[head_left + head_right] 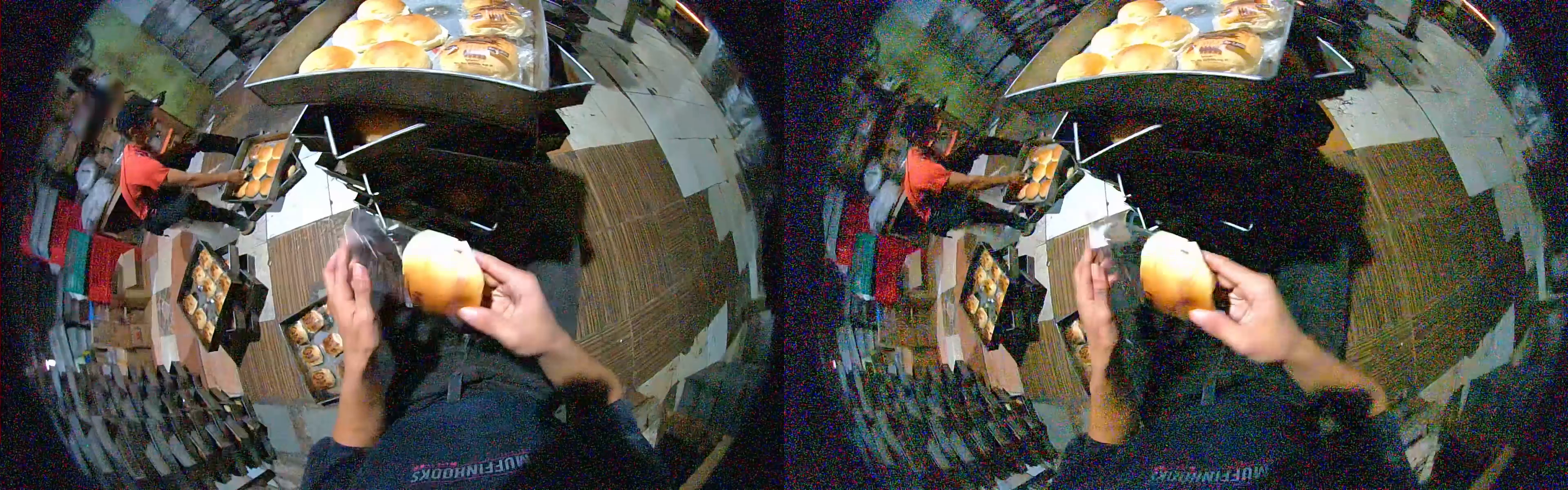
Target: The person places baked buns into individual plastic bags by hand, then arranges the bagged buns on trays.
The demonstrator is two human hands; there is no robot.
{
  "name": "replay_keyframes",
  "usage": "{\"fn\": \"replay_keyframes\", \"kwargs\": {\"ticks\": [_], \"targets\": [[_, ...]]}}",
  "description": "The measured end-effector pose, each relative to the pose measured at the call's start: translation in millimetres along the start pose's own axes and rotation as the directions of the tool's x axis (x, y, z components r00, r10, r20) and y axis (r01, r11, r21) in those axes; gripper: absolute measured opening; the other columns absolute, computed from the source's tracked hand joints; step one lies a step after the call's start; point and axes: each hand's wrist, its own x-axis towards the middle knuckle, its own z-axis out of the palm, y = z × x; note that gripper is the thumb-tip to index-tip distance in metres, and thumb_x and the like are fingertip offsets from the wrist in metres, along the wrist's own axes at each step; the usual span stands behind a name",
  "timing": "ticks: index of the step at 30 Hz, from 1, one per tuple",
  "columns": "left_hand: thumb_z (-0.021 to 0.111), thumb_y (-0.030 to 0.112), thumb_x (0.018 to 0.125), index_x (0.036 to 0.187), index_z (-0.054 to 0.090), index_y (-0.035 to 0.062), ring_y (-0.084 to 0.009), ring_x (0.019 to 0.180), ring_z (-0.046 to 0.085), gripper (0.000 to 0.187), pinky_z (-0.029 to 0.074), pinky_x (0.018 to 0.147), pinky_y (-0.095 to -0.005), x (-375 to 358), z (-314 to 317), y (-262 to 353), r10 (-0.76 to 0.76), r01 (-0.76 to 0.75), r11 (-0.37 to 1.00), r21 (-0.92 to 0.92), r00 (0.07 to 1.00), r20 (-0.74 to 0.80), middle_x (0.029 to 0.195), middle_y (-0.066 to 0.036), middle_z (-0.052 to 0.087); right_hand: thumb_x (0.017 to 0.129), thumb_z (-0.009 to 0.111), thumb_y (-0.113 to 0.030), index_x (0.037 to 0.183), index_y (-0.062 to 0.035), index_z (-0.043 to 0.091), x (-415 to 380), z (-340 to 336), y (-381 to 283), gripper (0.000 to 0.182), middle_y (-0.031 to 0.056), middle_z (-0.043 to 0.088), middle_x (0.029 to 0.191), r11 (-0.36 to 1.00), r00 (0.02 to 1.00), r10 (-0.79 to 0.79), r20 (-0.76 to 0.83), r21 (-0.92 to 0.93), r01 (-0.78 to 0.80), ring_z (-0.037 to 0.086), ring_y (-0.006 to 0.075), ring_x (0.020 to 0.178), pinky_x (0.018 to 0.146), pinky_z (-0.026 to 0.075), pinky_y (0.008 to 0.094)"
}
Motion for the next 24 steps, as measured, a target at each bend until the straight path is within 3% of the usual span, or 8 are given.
{"fn": "replay_keyframes", "kwargs": {"ticks": [2,6,12,14,15,19,21,24], "targets": [[0.047,0.045,0.096,0.133,0.047,0.0022,-0.0258,0.123,0.048,0.057,0.041,0.100,-0.0363,-6.5,10.8,30.4,-0.224,0.287,0.507,-0.813,0.954,0.198,0.128,-0.013,0.051,0.076,0.063,0.009,0.134,0.0055,0.043,4.3,12.1,-6.6,0.062,0.0197,0.049,0.135,0.680,0.952,-0.211,0.223,-0.666,0.307,0.049,0.0326,0.126,0.109,0.036,0.0418],[0.038,0.053,0.093,0.141,0.033,0.0005,-0.0322,0.123,0.049,0.071,0.039,0.104,-0.0416,0.8,11.9,62.1,-0.105,0.184,0.292,-0.939,0.982,0.160,0.141,-0.018,0.042,0.080,0.059,-0.005,0.132,-0.0038,0.051,17.6,38.0,1.1,0.053,0.0204,0.047,0.138,0.136,0.781,-0.297,0.549,-0.786,0.603,0.044,0.0433,0.128,0.105,0.037,0.0508],[0.045,0.065,0.085,0.148,0.023,0.0102,-0.0455,0.133,0.033,0.086,0.033,0.106,-0.0594,-30.8,9.7,54.5,-0.044,0.057,0.566,-0.823,0.998,0.039,0.148,-0.025,0.027,0.074,0.064,-0.005,0.119,-0.0046,0.062,16.9,36.4,-7.3,0.044,0.0210,0.051,0.134,0.050,0.631,-0.370,0.682,-0.664,0.746,0.045,0.0431,0.126,0.102,0.042,0.0523],[0.054,0.058,0.085,0.150,0.019,0.0195,-0.0473,0.129,0.037,0.084,0.035,0.106,-0.0584,2.4,-6.2,80.1,0.027,-0.026,0.019,-0.999,0.999,-0.025,0.149,-0.027,0.024,0.075,0.063,-0.006,0.117,-0.0054,0.064,18.3,38.1,-6.4,0.042,0.0208,0.052,0.132,0.084,0.629,-0.342,0.698,-0.645,0.760,0.046,0.0422,0.126,0.102,0.042,0.0520],[0.057,0.054,0.084,0.149,0.021,0.0268,-0.0498,0.129,0.035,0.080,0.035,0.104,-0.0615,9.3,-12.5,75.0,0.088,0.029,-0.006,-1.000,0.996,0.029,0.147,-0.031,0.024,0.075,0.063,-0.005,0.117,-0.0054,0.064,20.3,40.7,-5.1,0.042,0.0207,0.052,0.132,0.076,0.637,-0.323,0.700,-0.652,0.755,0.046,0.0429,0.126,0.102,0.042,0.0521],[0.058,0.041,0.085,0.145,0.025,0.0058,-0.0395,0.128,0.042,0.078,0.035,0.108,-0.0493,-21.9,35.1,28.5,-0.038,0.003,0.579,-0.816,0.999,-0.024,0.143,-0.024,0.035,0.080,0.058,-0.016,0.118,-0.0049,0.062,35.0,45.4,-6.7,0.040,0.0242,0.050,0.132,0.003,0.750,-0.245,0.614,-0.773,0.634,0.047,0.0421,0.125,0.104,0.040,0.0492],[0.045,0.041,0.091,0.137,0.037,-0.0013,-0.0293,0.120,0.051,0.063,0.038,0.106,-0.0406,-12.7,37.5,35.2,-0.387,0.239,0.368,-0.899,0.918,0.085,0.133,-0.017,0.050,0.076,0.062,-0.013,0.112,-0.0017,0.064,32.1,47.6,-0.6,0.038,0.0281,0.049,0.130,0.037,0.834,-0.192,0.517,-0.846,0.533,0.045,0.0451,0.126,0.103,0.041,0.0504],[0.030,0.054,0.094,0.134,0.043,0.0060,-0.0316,0.106,0.060,0.064,0.050,0.088,-0.0520,14.8,19.1,-6.2,-0.269,0.308,-0.033,-0.951,0.914,0.305,0.122,-0.016,0.059,0.076,0.064,-0.006,0.104,-0.0012,0.066,21.0,37.4,22.9,0.029,0.0241,0.055,0.124,0.209,0.856,-0.280,0.434,-0.843,0.496,0.051,0.0414,0.120,0.100,0.045,0.0459]]}}
